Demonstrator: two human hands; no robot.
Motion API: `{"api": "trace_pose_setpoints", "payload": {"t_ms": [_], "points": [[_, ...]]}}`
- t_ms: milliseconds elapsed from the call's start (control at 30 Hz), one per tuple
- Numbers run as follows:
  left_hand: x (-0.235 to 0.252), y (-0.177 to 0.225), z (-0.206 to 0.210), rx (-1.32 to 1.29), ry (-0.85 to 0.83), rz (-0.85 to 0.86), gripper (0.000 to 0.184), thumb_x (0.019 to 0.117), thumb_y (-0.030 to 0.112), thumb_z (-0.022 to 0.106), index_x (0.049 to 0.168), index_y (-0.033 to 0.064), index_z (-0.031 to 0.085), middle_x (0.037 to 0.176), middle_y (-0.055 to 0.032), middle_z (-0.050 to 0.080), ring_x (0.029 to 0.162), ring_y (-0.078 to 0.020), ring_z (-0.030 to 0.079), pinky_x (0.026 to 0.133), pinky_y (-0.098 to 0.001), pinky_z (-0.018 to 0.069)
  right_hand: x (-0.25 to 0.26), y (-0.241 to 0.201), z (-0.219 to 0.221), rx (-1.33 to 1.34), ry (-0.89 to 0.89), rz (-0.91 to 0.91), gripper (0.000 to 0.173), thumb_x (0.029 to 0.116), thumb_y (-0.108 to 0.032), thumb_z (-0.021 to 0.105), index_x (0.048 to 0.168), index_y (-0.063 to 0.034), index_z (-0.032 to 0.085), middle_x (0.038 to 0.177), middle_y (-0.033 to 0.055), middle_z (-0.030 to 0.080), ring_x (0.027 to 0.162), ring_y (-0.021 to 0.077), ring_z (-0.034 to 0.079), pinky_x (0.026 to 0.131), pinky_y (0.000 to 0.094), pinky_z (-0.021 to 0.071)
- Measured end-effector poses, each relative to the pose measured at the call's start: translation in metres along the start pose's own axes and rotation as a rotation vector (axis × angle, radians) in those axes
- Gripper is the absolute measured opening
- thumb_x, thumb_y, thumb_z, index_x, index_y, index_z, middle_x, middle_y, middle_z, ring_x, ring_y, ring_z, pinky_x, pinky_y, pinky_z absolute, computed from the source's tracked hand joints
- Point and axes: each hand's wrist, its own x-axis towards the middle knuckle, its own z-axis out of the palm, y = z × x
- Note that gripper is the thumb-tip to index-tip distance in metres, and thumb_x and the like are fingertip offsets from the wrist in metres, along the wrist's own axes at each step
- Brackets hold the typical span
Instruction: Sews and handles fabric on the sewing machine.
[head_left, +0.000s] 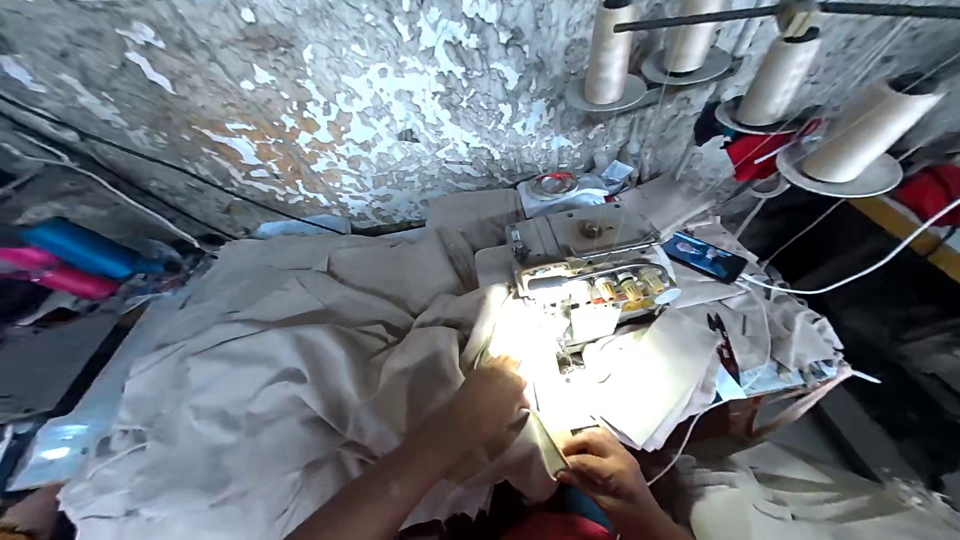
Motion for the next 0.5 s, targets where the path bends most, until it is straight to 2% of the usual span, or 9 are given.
{"api": "trace_pose_setpoints", "payload": {"t_ms": [67, 133, 300, 367, 400, 500], "points": [[0.001, -0.005, 0.007, -0.038, 0.024, 0.021, 0.034, 0.1069, 0.022, 0.052, 0.116, -0.006, 0.069, 0.133, -0.0284, 0.06, 0.129, -0.0433, 0.055, 0.106, -0.0544, 0.0446, -0.001, -0.001, -0.003, 0.047, -0.017, 0.042, 0.018, 0.0925, -0.026, 0.073, 0.09, -0.0108, 0.081, 0.096, 0.002, 0.074, 0.099, 0.0084, 0.064, 0.09, 0.0219, 0.051], [0.003, -0.011, 0.009, -0.07, 0.048, 0.03, 0.034, 0.1064, 0.022, 0.053, 0.115, -0.0048, 0.071, 0.135, -0.0279, 0.059, 0.131, -0.0428, 0.054, 0.108, -0.0536, 0.0436, 0.001, -0.001, -0.004, 0.084, -0.043, 0.064, 0.02, 0.0939, -0.027, 0.072, 0.09, -0.0096, 0.08, 0.094, 0.0019, 0.073, 0.096, 0.0061, 0.064, 0.087, 0.0197, 0.0509], [0.012, -0.021, 0.001, -0.094, 0.052, -0.002, 0.035, 0.1064, 0.022, 0.053, 0.105, -0.0087, 0.07, 0.13, -0.0312, 0.059, 0.126, -0.0446, 0.055, 0.104, -0.055, 0.045, 0.012, 0.0, -0.002, 0.108, -0.055, 0.175, 0.021, 0.0942, -0.027, 0.07, 0.091, -0.008, 0.08, 0.095, 0.0014, 0.073, 0.093, 0.0041, 0.065, 0.085, 0.0217, 0.0528], [0.018, -0.029, -0.004, -0.101, 0.083, 0.002, 0.035, 0.1053, 0.023, 0.055, 0.099, -0.0083, 0.07, 0.123, -0.0297, 0.062, 0.117, -0.0426, 0.06, 0.1, -0.0551, 0.0469, 0.022, 0.0, -0.002, 0.108, -0.068, 0.221, 0.021, 0.0937, -0.026, 0.07, 0.091, -0.0075, 0.08, 0.095, 0.0017, 0.073, 0.092, 0.0053, 0.065, 0.084, 0.025, 0.053], [0.022, -0.034, -0.008, -0.11, 0.097, 0.003, 0.034, 0.1046, 0.022, 0.056, 0.097, -0.0078, 0.071, 0.124, -0.0288, 0.062, 0.115, -0.0411, 0.061, 0.099, -0.0542, 0.0472, 0.027, 0.0, -0.002, 0.109, -0.072, 0.235, 0.021, 0.0939, -0.025, 0.07, 0.092, -0.0067, 0.08, 0.094, 0.0024, 0.073, 0.092, 0.0061, 0.065, 0.085, 0.0261, 0.0528], [0.032, -0.042, -0.018, -0.13, 0.146, 0.008, 0.029, 0.1025, 0.018, 0.06, 0.094, -0.0064, 0.073, 0.138, -0.0245, 0.058, 0.12, -0.0356, 0.061, 0.103, -0.0495, 0.0474, 0.043, 0.001, -0.001, 0.076, -0.072, 0.221, 0.022, 0.0945, -0.025, 0.069, 0.091, -0.0061, 0.08, 0.092, 0.004, 0.074, 0.086, 0.0067, 0.066, 0.08, 0.0258, 0.0543]]}}
